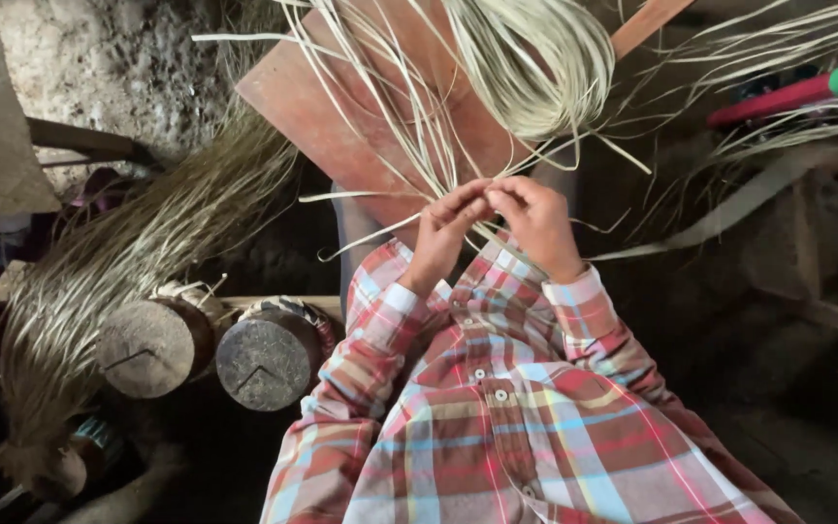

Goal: Weaving thin bamboo strips into a structured pattern to create a mat or basket component.

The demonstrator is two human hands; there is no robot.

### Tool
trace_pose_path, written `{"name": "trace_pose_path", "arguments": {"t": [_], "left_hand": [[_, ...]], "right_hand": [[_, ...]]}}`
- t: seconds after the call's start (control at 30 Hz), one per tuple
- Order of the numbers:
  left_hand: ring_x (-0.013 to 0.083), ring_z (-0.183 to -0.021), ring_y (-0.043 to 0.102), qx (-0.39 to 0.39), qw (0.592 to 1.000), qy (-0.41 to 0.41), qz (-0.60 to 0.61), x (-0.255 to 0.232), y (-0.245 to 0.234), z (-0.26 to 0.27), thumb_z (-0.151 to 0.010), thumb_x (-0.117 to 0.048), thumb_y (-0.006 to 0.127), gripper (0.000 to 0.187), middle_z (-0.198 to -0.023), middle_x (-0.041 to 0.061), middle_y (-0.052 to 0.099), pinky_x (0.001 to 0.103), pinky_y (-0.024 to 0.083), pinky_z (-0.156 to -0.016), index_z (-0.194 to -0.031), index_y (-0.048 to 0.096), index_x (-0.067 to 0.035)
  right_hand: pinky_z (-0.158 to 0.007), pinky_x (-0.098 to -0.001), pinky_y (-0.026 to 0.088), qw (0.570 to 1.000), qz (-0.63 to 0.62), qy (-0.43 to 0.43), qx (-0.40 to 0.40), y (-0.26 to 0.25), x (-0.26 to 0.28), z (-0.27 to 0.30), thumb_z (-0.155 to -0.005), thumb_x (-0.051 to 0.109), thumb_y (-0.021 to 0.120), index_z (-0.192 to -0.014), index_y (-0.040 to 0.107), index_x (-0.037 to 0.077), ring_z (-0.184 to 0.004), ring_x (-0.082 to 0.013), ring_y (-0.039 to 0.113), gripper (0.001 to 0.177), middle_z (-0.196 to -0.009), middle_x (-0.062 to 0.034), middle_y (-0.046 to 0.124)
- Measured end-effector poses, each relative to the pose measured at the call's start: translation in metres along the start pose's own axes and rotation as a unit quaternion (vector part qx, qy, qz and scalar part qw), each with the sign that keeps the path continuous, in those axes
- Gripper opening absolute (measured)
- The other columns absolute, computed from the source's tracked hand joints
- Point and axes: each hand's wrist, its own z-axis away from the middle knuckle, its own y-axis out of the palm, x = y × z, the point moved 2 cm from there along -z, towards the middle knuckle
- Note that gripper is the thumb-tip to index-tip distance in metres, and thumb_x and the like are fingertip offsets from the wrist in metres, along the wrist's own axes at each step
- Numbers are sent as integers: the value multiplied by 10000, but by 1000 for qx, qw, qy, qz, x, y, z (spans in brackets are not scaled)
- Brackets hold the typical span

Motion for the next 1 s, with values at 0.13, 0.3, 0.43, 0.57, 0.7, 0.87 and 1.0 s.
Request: {"name": "trace_pose_path", "arguments": {"t": [0.13, 0.3, 0.43, 0.57, 0.7, 0.87, 1.0], "left_hand": [[160, -899, 628, -20, 999, 17, -46, 10, -22, 7, -908, -37, 626, 211, -1077, 142, 654, 281, 553, -727, -1114, 672, -40], [150, -763, 575, 22, 999, -9, 47, 24, -41, 3, -870, 12, 646, 180, -947, 137, 602, 279, 545, -648, -1018, 715, -63], [108, -699, 518, 47, 997, -44, 41, 14, -38, 3, -855, -36, 676, 101, -869, 111, 565, 240, 482, -599, -938, 684, 21], [90, -695, 500, 44, 997, -58, 38, 4, -29, 2, -909, -100, 626, 145, -832, 78, 557, 205, 426, -579, -979, 631, 27], [55, -627, 413, -30, 994, -101, -10, 3, -26, -1, -957, -162, 563, 126, -732, -6, 444, 172, 359, -515, -1007, 575, -47], [11, -519, 387, -129, 987, -91, -37, -15, -19, -1, -958, -129, 533, 92, -670, -54, 364, 137, 279, -407, -980, 583, -56], [53, -650, 414, -123, 979, -75, -144, -1, -31, 2, -950, -158, 566, 123, -730, -19, 447, 188, 340, -534, -988, 616, -52]], "right_hand": [[-602, -197, 504, 940, -242, 198, 135, 5, 22, 4, -852, 147, 673, -904, 688, 93, -641, -22, 569, 77, -700, 25, 646], [-470, -156, 406, 848, -394, 299, 189, 13, 3, 4, -804, 105, 699, -864, 618, 19, -558, -71, 549, 133, -636, -46, 588], [-579, -174, 458, 851, -399, 286, 187, 20, -6, 9, -774, 83, 750, -877, 602, 31, -623, -79, 579, 187, -699, -39, 606], [-599, -158, 440, 872, -387, 265, 141, 20, -3, 11, -783, 75, 760, -900, 605, 48, -677, -48, 563, 196, -748, 6, 579], [-717, -257, 488, 994, -82, 69, 16, 14, -4, 16, -840, 266, 771, -992, 684, 154, -776, -134, 615, 208, -841, -18, 646], [-574, -309, 491, 958, -98, 119, 242, 18, -16, 31, -917, 214, 601, -902, 723, 76, -554, -151, 600, 185, -676, -85, 682], [-540, -260, 453, 967, -74, 162, 180, 31, -13, 28, -942, 367, 605, -756, 695, 171, -497, -87, 539, 285, -549, -4, 628]]}}
